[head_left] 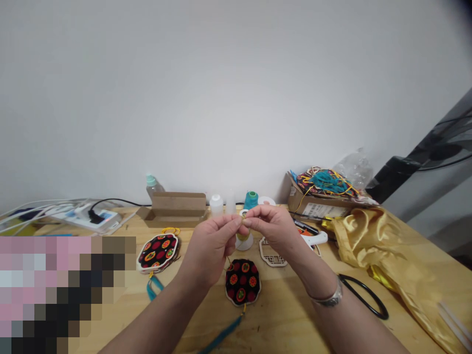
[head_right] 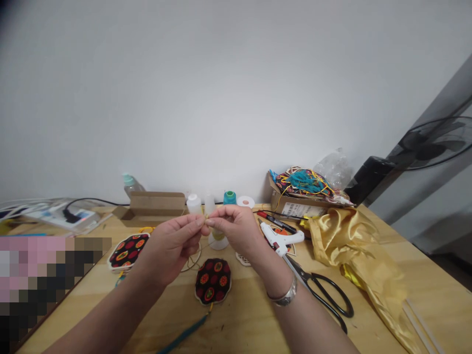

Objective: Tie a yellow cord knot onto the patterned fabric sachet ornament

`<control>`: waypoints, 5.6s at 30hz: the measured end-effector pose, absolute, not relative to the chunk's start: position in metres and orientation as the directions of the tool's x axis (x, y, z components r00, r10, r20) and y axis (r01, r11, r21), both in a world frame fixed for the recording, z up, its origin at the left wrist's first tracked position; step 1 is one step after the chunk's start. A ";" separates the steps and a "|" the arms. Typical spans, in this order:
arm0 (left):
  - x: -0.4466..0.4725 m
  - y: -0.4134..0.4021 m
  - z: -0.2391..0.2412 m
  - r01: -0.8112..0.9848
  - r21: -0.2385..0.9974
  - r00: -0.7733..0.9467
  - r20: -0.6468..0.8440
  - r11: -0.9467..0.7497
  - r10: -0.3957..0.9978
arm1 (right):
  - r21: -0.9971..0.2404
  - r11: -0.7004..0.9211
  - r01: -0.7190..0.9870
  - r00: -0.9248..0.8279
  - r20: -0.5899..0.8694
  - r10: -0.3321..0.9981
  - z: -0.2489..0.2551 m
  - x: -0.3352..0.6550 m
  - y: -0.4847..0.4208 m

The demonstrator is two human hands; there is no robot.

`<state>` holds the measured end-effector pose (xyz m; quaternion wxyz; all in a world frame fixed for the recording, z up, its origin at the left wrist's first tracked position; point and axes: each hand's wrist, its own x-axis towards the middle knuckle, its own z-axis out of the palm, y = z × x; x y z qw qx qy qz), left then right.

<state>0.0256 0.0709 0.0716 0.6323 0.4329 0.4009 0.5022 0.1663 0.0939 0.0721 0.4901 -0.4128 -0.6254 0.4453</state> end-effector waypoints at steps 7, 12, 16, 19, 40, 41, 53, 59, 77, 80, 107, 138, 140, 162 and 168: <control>0.026 0.070 0.070 -0.227 0.971 0.141 -0.048 0.079 0.989 | -0.929 0.324 0.180 -0.169 0.295 0.940 0.070 0.165 0.091; 0.026 0.070 0.071 -0.262 0.962 0.130 -0.046 0.079 0.990 | -0.833 0.457 0.312 -0.180 0.420 0.889 0.064 0.163 0.091; 0.026 0.071 0.072 -0.305 0.947 0.144 -0.061 0.102 0.988 | -0.673 0.595 0.439 -0.196 0.575 0.795 0.060 0.163 0.090; 0.026 0.071 0.071 -0.315 0.942 0.154 -0.068 0.114 0.986 | -0.604 0.623 0.496 -0.210 0.613 0.761 0.060 0.163 0.089; 0.027 0.069 0.070 -0.160 0.987 0.077 0.000 0.012 0.997 | -0.585 0.642 0.496 -0.200 0.643 0.740 0.062 0.161 0.085; 0.027 0.069 0.069 -0.154 0.988 0.078 0.004 0.008 0.997 | -0.583 0.644 0.495 -0.204 0.643 0.738 0.062 0.161 0.084; 0.029 0.066 0.075 0.071 0.994 -0.027 0.081 -0.079 0.996 | -0.559 0.650 0.515 -0.236 0.636 0.734 0.065 0.165 0.085; 0.029 0.063 0.079 0.172 0.977 -0.063 0.140 -0.127 0.988 | -0.527 0.641 0.558 -0.244 0.635 0.733 0.070 0.165 0.081; 0.027 0.065 0.073 0.105 0.987 -0.023 0.122 -0.119 0.992 | -0.701 0.548 0.457 -0.164 0.539 0.826 0.071 0.163 0.081; 0.027 0.065 0.073 0.088 0.990 -0.016 0.109 -0.107 0.994 | -0.760 0.515 0.396 -0.173 0.489 0.855 0.072 0.163 0.082; 0.026 0.070 0.066 -0.115 0.993 0.073 0.030 -0.021 0.997 | -0.940 0.309 0.147 -0.188 0.280 0.942 0.072 0.167 0.091; 0.026 0.071 0.069 -0.261 0.963 0.152 -0.030 0.069 0.988 | -0.832 0.458 0.314 -0.234 0.400 0.886 0.073 0.172 0.091; 0.026 0.071 0.069 -0.256 0.964 0.145 -0.031 0.068 0.989 | -0.834 0.451 0.317 -0.224 0.397 0.890 0.074 0.172 0.091; 0.028 0.068 0.070 -0.026 0.997 0.052 0.069 -0.068 0.996 | -0.907 0.341 0.246 -0.175 0.304 0.936 0.079 0.168 0.086; 0.027 0.064 0.074 0.112 0.986 0.003 0.120 -0.120 0.993 | -0.930 0.325 0.172 -0.195 0.291 0.936 0.080 0.167 0.084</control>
